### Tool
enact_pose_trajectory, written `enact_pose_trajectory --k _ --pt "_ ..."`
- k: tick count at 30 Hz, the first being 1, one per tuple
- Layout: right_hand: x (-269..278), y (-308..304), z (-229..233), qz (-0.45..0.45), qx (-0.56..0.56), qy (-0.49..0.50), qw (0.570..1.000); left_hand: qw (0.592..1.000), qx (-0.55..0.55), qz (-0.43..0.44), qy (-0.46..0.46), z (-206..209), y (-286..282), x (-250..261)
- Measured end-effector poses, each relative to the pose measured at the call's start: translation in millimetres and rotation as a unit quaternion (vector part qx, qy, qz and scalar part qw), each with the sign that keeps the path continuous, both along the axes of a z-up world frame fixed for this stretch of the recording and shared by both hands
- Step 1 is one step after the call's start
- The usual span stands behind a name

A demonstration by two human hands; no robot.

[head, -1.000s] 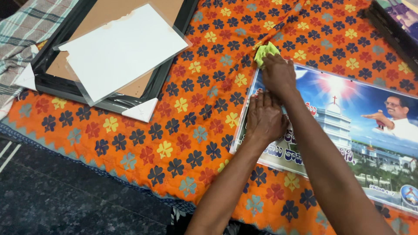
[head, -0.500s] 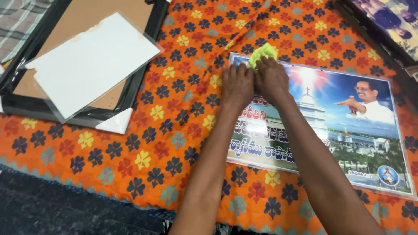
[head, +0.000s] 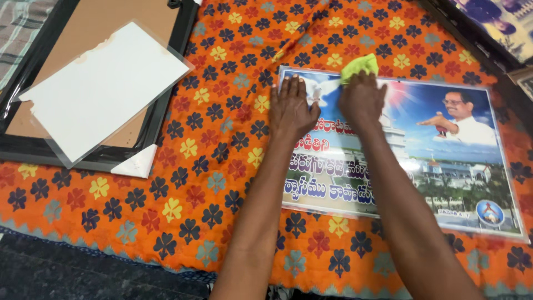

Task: The person wipes the surface of several framed posters with a green cloth. They clean the front and back of each poster, handling them one at a time on a patterned fabric surface.

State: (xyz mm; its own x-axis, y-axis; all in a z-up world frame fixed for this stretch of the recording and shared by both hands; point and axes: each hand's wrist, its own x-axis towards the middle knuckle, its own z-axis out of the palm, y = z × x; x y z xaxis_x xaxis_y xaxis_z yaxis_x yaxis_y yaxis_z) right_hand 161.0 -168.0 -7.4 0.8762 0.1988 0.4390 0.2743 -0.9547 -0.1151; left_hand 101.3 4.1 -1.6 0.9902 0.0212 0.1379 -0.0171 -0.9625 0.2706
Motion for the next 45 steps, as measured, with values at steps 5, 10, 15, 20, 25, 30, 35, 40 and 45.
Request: enact_pose_trajectory --k 5,10,15,20,25,30,35,40,45 --pt "-5.8 -13.8 -4.1 0.192 0.027 0.028 0.981 1.0 0.006 0.013 0.01 5.0 -3.7 -5.7" --pt "-1.0 -51.7 -3.6 0.026 -0.022 0.054 0.998 0.986 0.102 -0.067 -0.117 -5.0 -4.9 -3.2" --pt "0.7 -68.2 -6.1 0.112 0.009 -0.025 0.993 0.981 0.068 -0.181 -0.01 2.2 -52.2 13.1" --pt "-10.3 -64.8 -4.9 0.098 0.073 0.037 0.992 0.999 0.004 0.008 -0.048 2.6 -109.1 10.8" --pt "-2.3 -92.8 0.3 0.068 0.049 0.054 0.995 0.989 -0.042 0.011 -0.138 -7.6 -115.6 13.9" --pt "9.4 -127.6 -15.0 -0.087 0.041 0.038 0.995 0.968 0.09 -0.098 -0.211 -23.3 -119.3 29.8" --pt "3.2 -146.3 -12.7 0.081 0.017 -0.025 0.996 0.981 -0.019 -0.155 -0.116 -17.2 -129.2 36.7" --pt "-8.1 -173.1 13.8 -0.022 0.052 0.076 0.995 0.998 -0.021 -0.055 0.021 12.2 -164.7 21.5" --pt "-14.5 -188.0 15.9 -0.103 -0.036 0.076 0.991 1.0 0.001 0.004 0.002 15.2 -201.9 15.7"
